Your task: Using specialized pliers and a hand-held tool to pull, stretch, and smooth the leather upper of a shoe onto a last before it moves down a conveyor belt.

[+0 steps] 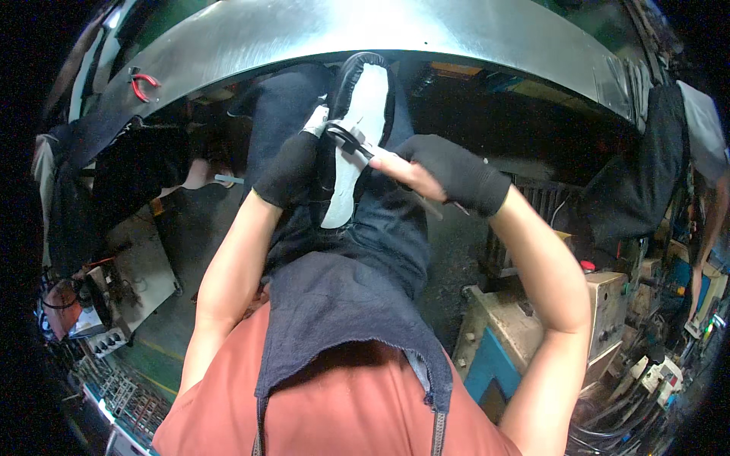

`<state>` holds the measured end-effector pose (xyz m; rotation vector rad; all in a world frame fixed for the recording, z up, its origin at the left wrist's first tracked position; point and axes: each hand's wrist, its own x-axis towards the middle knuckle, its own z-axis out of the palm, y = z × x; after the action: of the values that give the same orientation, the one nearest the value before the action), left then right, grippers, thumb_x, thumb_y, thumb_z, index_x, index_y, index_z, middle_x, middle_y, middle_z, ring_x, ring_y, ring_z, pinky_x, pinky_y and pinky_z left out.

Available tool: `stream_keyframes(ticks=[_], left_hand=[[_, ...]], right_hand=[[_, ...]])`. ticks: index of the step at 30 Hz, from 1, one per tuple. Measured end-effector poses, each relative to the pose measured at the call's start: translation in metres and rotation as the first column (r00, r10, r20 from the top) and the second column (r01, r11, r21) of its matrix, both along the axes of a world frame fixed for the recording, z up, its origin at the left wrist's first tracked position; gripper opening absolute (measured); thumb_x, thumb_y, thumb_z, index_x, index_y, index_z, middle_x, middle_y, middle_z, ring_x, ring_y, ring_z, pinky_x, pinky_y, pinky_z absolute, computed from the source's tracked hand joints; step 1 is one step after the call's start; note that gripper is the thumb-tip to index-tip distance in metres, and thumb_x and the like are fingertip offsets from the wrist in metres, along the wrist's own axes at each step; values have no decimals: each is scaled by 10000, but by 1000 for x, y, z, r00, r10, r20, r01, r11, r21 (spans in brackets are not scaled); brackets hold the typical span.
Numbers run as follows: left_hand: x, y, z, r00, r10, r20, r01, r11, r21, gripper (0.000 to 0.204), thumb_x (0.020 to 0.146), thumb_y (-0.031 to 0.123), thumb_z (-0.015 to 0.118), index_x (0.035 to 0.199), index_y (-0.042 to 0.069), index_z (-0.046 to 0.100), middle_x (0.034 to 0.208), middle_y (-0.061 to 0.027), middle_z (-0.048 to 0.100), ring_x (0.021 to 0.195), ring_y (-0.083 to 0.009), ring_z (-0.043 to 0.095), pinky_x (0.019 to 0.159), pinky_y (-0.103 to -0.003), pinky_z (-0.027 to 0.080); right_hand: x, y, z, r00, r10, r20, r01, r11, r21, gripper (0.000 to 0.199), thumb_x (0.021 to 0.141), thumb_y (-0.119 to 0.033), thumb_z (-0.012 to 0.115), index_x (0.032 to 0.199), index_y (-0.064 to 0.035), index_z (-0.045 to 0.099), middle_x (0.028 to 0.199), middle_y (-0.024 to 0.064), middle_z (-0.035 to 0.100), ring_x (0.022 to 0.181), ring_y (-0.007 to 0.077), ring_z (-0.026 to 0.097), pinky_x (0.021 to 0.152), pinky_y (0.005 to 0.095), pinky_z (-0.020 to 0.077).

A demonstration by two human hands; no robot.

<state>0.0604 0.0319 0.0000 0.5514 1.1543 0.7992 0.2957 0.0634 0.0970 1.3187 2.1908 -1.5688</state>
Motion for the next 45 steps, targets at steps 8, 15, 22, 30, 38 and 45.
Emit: stream_keyframes(ticks=[8,15,22,30,38,45], left_hand=[[23,-5,0,913,134,-384,-6,948,318,542,1077,380,341,1453,-6,401,1425,-160,487,1245,-195,483,1059,-301,379],[16,-9,-41,994,83,66,-96,971,219,542,1081,422,293,1383,19,492,1257,-119,601,1142,-180,561,1004,-299,430],[36,-13,-28,859,275,-432,28,818,575,526,1035,345,445,1433,3,407,1398,-221,498,1295,-318,491,1065,-373,387],[19,-15,-28,792,232,-564,155,817,555,734,923,386,647,1460,-7,338,1399,-288,465,1302,-385,482,1080,-409,389],[7,-22,-14,969,3,-247,69,956,285,556,1053,424,401,1426,12,417,1402,-181,505,1292,-262,479,1087,-348,363],[17,-28,-31,832,164,-529,192,811,553,505,1043,326,432,1420,1,347,1351,-297,488,1293,-400,480,1058,-421,379]], right_hand=[[10,-31,-63,984,-101,-144,170,751,638,361,966,-342,602,803,-21,623,758,170,588,642,350,567,595,396,444],[7,-38,-54,884,-359,-301,303,928,-217,587,1006,-538,465,930,-3,692,739,65,646,618,163,621,583,328,460],[23,-39,-75,996,-82,19,15,399,917,366,911,-399,643,861,-39,611,816,108,594,813,271,599,594,389,477],[37,-19,22,984,96,153,-159,863,479,326,901,-342,670,910,-18,624,840,149,600,733,368,602,641,436,475],[-4,-59,41,947,313,-77,-196,748,634,378,915,-430,625,819,-66,598,789,116,580,722,302,639,587,401,497],[20,-45,19,983,181,35,-174,849,499,380,947,-382,606,814,-27,601,728,146,583,659,334,605,590,423,459]])
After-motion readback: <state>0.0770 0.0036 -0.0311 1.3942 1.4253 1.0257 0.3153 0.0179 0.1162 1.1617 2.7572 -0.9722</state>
